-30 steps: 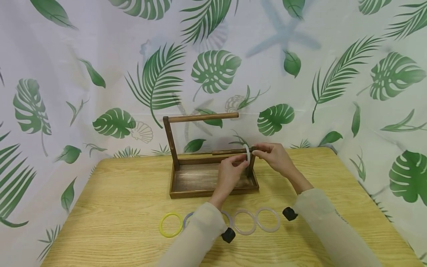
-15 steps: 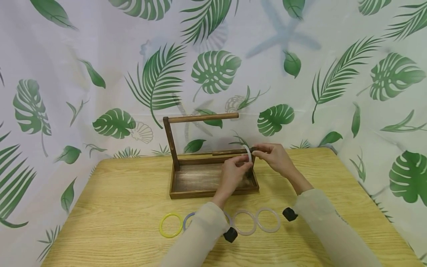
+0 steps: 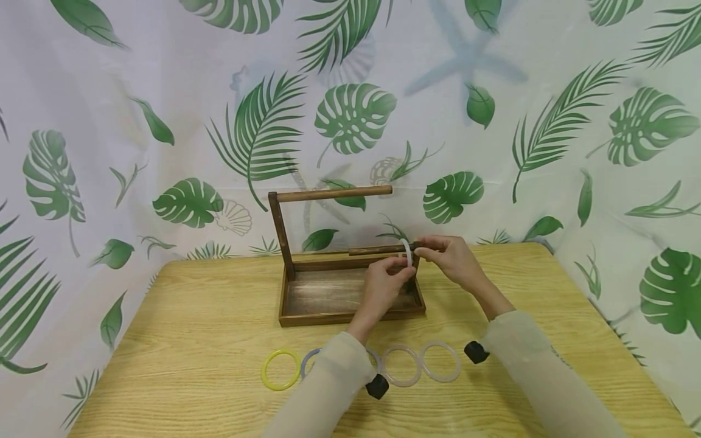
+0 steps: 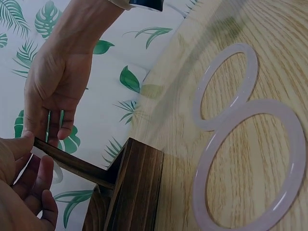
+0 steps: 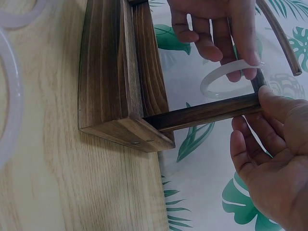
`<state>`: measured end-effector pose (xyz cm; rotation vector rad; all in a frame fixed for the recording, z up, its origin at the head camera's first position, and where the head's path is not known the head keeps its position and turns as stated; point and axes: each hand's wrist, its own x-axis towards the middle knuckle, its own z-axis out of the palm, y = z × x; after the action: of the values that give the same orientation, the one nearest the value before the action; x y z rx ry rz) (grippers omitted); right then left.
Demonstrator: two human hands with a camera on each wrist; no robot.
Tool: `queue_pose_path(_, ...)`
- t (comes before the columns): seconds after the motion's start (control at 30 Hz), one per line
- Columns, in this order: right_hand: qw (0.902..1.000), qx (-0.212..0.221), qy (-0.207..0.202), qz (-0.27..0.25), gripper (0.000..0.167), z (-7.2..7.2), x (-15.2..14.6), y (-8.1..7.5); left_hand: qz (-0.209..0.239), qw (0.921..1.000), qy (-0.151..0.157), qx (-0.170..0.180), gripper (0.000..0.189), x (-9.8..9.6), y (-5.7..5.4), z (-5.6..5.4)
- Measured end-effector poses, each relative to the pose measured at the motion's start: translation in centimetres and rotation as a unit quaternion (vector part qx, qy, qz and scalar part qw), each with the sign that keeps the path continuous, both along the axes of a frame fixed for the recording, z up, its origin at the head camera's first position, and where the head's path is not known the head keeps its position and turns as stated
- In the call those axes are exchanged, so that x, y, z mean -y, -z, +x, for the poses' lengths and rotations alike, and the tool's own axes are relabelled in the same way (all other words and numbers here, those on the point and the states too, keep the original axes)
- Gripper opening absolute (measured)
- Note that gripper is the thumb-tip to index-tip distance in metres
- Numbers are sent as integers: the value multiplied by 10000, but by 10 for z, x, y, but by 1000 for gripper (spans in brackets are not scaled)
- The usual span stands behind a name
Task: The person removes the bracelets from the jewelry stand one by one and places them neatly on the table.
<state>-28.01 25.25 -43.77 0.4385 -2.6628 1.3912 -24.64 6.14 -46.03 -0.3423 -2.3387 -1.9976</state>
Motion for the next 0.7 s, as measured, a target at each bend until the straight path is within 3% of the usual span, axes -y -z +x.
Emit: queue_pose_path(0.7, 9999, -15, -12, -106, 39, 1, 1, 0, -178, 9981, -586, -86, 20, 8, -6, 6)
